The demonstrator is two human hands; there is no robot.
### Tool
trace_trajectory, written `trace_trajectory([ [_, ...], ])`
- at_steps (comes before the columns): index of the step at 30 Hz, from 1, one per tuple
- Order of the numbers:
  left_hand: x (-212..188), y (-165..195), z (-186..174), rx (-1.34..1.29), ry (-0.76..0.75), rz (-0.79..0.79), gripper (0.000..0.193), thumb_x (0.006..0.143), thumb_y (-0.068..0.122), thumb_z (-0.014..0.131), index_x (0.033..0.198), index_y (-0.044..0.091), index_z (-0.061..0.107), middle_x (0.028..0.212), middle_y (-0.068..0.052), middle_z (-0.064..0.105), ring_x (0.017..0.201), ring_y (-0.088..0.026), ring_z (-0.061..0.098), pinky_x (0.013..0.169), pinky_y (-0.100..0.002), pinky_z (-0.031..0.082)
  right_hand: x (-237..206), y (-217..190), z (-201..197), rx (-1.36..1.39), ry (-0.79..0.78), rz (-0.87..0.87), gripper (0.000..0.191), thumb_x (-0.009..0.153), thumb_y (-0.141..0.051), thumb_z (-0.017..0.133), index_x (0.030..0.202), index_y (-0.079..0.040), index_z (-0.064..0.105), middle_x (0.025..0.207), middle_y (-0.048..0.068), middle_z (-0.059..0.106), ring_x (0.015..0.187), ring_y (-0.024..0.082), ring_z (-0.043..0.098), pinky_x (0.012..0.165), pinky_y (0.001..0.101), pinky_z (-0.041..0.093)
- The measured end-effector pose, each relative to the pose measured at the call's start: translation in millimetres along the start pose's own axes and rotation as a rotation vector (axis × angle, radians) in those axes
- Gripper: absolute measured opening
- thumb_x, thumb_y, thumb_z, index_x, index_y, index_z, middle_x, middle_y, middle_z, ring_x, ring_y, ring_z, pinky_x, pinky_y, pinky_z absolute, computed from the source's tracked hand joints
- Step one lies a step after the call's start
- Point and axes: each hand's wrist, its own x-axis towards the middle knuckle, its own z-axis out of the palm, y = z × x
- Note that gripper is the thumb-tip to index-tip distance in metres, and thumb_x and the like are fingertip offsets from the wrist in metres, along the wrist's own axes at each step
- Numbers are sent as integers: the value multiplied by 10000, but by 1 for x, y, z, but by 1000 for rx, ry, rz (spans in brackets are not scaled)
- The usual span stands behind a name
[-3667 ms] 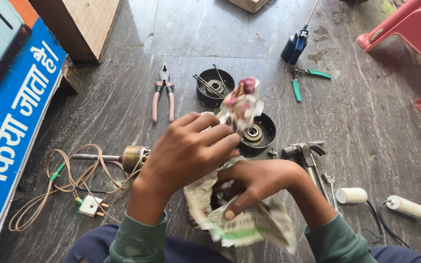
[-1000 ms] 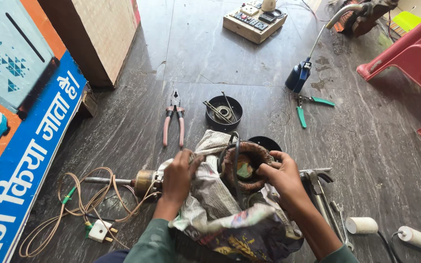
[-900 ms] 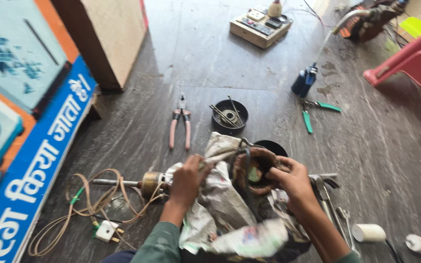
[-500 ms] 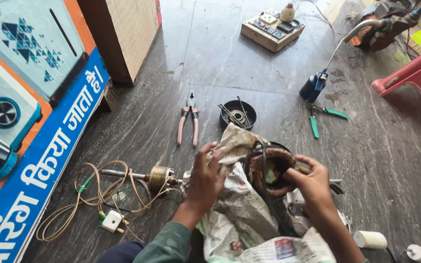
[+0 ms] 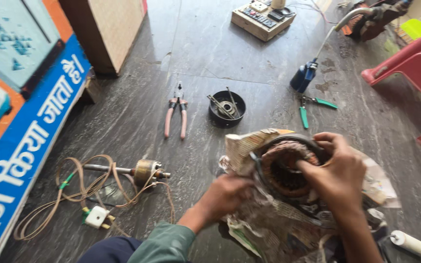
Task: The person unwraps a motor stator from a cloth and places it on the floor. They then use pliers to repeatedly tap and adjust a black cylindrical component, likely a bearing housing, while seated on the floor.
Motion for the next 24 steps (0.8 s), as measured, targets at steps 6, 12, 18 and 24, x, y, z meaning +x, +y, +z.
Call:
trace_trajectory([
  [6,26,-26,-36,-1000,34,-873,763,963,693,372,1204,41,688,1128,-122,747,1078,-220,701,926,-415,571,-20,-24,22,-7,-128,-79,565,618,-127,867,1141,-66,663,1073,155,768,986,283,749,876,395,573],
  [12,28,0,-58,-1533,46,-949,697,952,566,586,1391,27,549,1236,-155,689,1102,-254,681,928,-401,593,-54,-56,59,39,-157,-716,564,596,-128,870,1078,-33,592,1225,218,688,1185,420,652,1005,483,531],
  [18,17,-6,-76,-1446,28,-786,635,910,397,709,1408,54,516,1224,-127,679,1036,-210,708,878,-369,594,-80,-49,82,-52,-177,-896,432,666,-87,774,1072,-63,627,1301,223,625,1215,418,581,982,530,512],
  [24,21,-23,-77,-1124,-14,-783,657,796,191,817,1358,-34,563,1203,-158,705,1049,-242,725,922,-385,595,-112,-33,115,-57,-158,-1067,263,842,-178,655,1100,-129,644,1290,169,603,1202,368,577,1010,498,492],
])
